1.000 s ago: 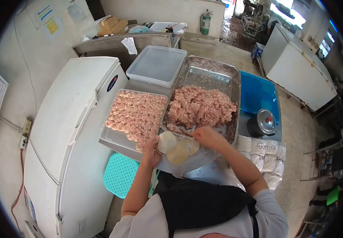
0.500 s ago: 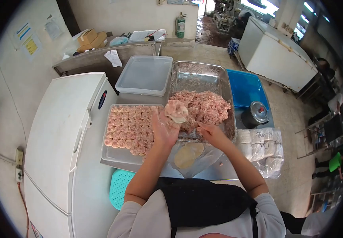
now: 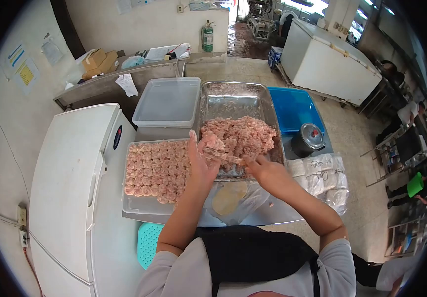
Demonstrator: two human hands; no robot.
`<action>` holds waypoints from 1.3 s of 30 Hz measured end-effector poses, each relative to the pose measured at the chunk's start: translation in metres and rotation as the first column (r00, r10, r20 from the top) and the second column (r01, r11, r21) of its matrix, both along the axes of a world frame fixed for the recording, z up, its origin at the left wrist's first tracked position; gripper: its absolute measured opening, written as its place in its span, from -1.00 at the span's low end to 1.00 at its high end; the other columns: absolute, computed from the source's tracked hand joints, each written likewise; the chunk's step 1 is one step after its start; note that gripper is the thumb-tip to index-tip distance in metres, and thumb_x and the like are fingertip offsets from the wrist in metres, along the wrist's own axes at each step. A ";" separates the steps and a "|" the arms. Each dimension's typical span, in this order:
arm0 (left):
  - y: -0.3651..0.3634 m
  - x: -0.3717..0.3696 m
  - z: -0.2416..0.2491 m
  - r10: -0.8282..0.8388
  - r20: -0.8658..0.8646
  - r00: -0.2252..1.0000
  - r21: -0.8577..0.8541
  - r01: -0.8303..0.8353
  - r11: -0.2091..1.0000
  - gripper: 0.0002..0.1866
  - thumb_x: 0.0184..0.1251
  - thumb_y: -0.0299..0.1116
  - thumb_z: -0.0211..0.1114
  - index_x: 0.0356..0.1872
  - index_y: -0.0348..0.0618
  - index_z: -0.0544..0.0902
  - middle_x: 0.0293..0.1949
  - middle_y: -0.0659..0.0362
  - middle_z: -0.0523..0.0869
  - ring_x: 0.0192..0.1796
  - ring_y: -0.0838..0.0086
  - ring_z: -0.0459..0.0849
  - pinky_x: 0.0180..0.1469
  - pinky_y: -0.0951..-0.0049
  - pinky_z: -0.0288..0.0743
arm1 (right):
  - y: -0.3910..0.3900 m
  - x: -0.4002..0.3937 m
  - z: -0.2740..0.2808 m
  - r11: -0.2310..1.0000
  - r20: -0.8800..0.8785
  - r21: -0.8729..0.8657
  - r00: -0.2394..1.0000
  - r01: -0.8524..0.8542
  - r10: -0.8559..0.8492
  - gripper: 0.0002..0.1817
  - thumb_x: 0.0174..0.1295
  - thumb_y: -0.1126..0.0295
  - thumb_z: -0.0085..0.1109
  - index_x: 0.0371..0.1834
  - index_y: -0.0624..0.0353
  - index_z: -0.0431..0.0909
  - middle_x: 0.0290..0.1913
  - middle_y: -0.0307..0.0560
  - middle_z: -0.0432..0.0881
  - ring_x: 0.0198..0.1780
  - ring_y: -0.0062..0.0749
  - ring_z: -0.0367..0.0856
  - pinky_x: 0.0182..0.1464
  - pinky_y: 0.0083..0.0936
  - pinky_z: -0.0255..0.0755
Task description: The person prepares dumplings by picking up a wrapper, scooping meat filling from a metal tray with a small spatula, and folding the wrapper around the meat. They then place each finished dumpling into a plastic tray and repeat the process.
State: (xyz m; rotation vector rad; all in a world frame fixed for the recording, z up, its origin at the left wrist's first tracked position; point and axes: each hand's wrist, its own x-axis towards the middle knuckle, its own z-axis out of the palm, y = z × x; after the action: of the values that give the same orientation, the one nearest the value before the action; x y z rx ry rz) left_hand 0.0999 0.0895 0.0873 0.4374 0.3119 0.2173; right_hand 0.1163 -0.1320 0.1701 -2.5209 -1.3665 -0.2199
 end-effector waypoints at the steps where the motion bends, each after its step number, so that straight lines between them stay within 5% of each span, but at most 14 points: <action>1: -0.005 0.001 0.008 0.022 0.017 1.000 -0.072 -0.021 0.997 -0.30 0.37 0.26 0.03 0.08 -0.27 0.48 0.03 -0.01 0.62 0.10 0.18 0.60 0.19 0.08 0.48 | -0.002 0.007 -0.006 0.999 -0.049 -0.045 0.999 0.009 -0.011 -0.66 0.32 0.28 0.09 0.09 0.20 0.52 -0.28 0.04 0.59 -0.30 -0.03 0.66 -0.33 -0.22 0.55; 3: -0.013 0.001 0.016 0.067 0.038 0.997 -0.146 -0.061 0.987 -0.35 0.37 0.21 0.08 0.07 -0.27 0.48 0.03 0.00 0.62 0.10 0.20 0.61 0.20 0.09 0.48 | -0.013 0.028 -0.011 0.996 -0.091 -0.091 0.996 -0.005 -0.003 -0.66 0.33 0.28 0.10 0.09 0.20 0.54 -0.28 0.05 0.61 -0.30 -0.03 0.66 -0.31 -0.24 0.55; 5: -0.016 -0.004 0.017 -0.030 0.197 0.980 0.130 0.004 0.992 -0.48 0.36 -0.08 0.25 0.17 -0.24 0.44 0.05 0.01 0.62 0.12 0.23 0.60 0.23 0.15 0.46 | -0.042 0.053 -0.013 0.932 -0.290 0.343 0.930 -0.120 0.227 -0.70 0.34 0.30 0.09 0.05 0.19 0.59 -0.29 0.05 0.65 -0.34 -0.03 0.63 -0.31 -0.32 0.51; 6: -0.018 -0.007 0.020 -0.025 0.198 0.980 0.133 -0.001 0.991 -0.48 0.36 -0.08 0.25 0.17 -0.24 0.44 0.05 0.01 0.62 0.12 0.23 0.60 0.23 0.15 0.46 | -0.050 0.056 -0.007 0.952 -0.494 0.292 0.867 0.092 0.068 -0.73 0.37 0.31 0.07 -0.02 0.22 0.61 -0.34 0.05 0.66 -0.39 -0.14 0.60 -0.30 -0.40 0.47; 8: -0.025 -0.014 0.033 -0.176 0.200 0.964 0.678 -0.007 0.735 -0.36 0.20 -0.39 0.39 0.31 -0.15 0.35 0.11 0.08 0.60 0.12 0.31 0.59 0.28 0.30 0.41 | -0.064 0.063 -0.008 0.956 -0.661 0.277 0.741 0.097 0.116 -0.72 0.39 0.29 0.06 -0.01 0.24 0.61 -0.37 0.05 0.64 -0.40 -0.21 0.58 -0.29 -0.40 0.45; 9: -0.028 -0.014 0.039 -0.171 0.198 0.965 0.680 -0.009 0.733 -0.36 0.20 -0.39 0.39 0.31 -0.15 0.35 0.11 0.08 0.60 0.12 0.31 0.59 0.28 0.30 0.41 | -0.070 0.066 -0.009 0.961 -0.800 0.259 0.581 0.102 0.154 -0.71 0.40 0.28 0.05 0.00 0.26 0.60 -0.40 0.05 0.63 -0.41 -0.28 0.56 -0.29 -0.40 0.44; 11: -0.032 -0.010 0.052 -0.109 0.161 0.981 0.987 -0.158 0.034 -0.32 0.06 -0.49 0.45 0.29 -0.07 0.43 0.09 0.16 0.64 0.12 0.44 0.57 0.26 0.41 0.41 | -0.073 0.058 0.011 0.982 -0.854 0.148 0.517 0.115 0.068 -0.68 0.41 0.25 0.07 0.02 0.27 0.59 -0.41 0.06 0.62 -0.38 -0.38 0.55 -0.24 -0.40 0.46; 16: -0.031 -0.002 0.064 -0.359 -0.045 0.932 0.992 -0.002 -0.129 -0.50 -0.06 -0.44 0.50 0.02 -0.13 0.64 -0.03 0.09 0.71 0.06 0.28 0.67 0.15 0.33 0.47 | -0.082 0.064 -0.026 0.933 -0.562 0.334 0.767 -0.134 0.311 -0.68 0.39 0.31 0.08 0.10 0.23 0.58 -0.33 0.00 0.70 -0.31 -0.31 0.67 -0.21 -0.47 0.48; 20: -0.048 -0.001 0.045 -0.275 -0.036 0.961 0.927 -0.071 -0.368 -0.69 -0.07 -0.42 0.50 -0.22 -0.15 0.68 -0.26 0.13 0.72 -0.18 0.35 0.68 -0.05 0.35 0.49 | -0.088 0.095 -0.059 0.935 -0.639 0.312 0.691 -0.168 0.338 -0.67 0.36 0.24 0.13 0.05 0.22 0.59 -0.21 0.15 0.68 -0.16 -0.02 0.68 -0.12 -0.35 0.52; 25: -0.040 0.026 -0.016 -0.063 -0.227 0.972 0.957 0.210 -0.200 -0.62 -0.02 -0.28 0.46 -0.16 -0.21 0.64 -0.24 -0.03 0.70 -0.13 0.11 0.66 0.01 0.28 0.51 | -0.088 0.078 -0.034 0.952 -0.125 0.291 0.983 -0.091 0.133 -0.75 0.34 0.23 0.08 -0.10 0.11 0.65 -0.27 0.05 0.62 -0.28 -0.02 0.64 -0.25 -0.16 0.53; 29: -0.056 0.028 0.021 -0.055 -0.469 0.881 0.865 0.447 -0.227 -0.53 0.02 -0.20 0.47 -0.04 -0.16 0.62 -0.16 -0.03 0.69 -0.08 0.14 0.65 0.02 0.28 0.50 | -0.086 0.097 -0.096 0.984 -0.169 0.172 0.982 -0.050 0.079 -0.78 0.34 0.24 0.05 -0.15 0.07 0.64 -0.29 0.01 0.60 -0.31 -0.05 0.63 -0.30 -0.15 0.52; 32: -0.062 0.002 0.026 0.077 -0.047 0.996 0.969 0.064 -0.240 -0.46 0.02 -0.37 0.50 0.10 -0.15 0.57 -0.21 0.17 0.72 -0.23 0.42 0.67 -0.10 0.45 0.53 | -0.110 0.126 -0.097 0.985 -0.166 -0.142 0.978 0.101 -0.124 -0.78 0.34 0.24 0.05 -0.15 0.06 0.63 -0.33 0.01 0.60 -0.30 -0.04 0.63 -0.28 -0.14 0.51; 36: -0.053 -0.013 0.052 -0.081 -0.188 0.979 0.982 0.189 0.016 -0.31 0.01 -0.37 0.51 0.25 -0.11 0.46 -0.14 0.21 0.73 -0.13 0.36 0.68 0.01 0.37 0.51 | -0.133 0.104 -0.038 0.993 -0.364 0.102 0.932 0.051 -0.011 -0.77 0.34 0.25 0.11 -0.09 0.11 0.65 -0.26 0.06 0.67 -0.22 -0.09 0.66 -0.19 -0.28 0.53; 39: -0.050 -0.021 0.053 -0.136 0.071 0.988 0.967 -0.102 -0.232 -0.44 0.02 -0.36 0.50 0.13 -0.11 0.56 -0.14 0.09 0.67 -0.04 0.27 0.64 0.06 0.36 0.49 | -0.113 0.079 -0.033 0.937 -0.495 0.343 0.835 -0.066 0.240 -0.75 0.33 0.26 0.16 -0.05 0.14 0.66 -0.17 0.08 0.69 -0.18 -0.16 0.68 -0.14 -0.39 0.53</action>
State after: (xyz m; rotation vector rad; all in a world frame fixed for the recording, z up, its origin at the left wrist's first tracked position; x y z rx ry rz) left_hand 0.0788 0.0398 0.1402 2.1894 -0.1621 0.4724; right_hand 0.1957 -0.2446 0.1375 -1.9814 -1.1821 0.2639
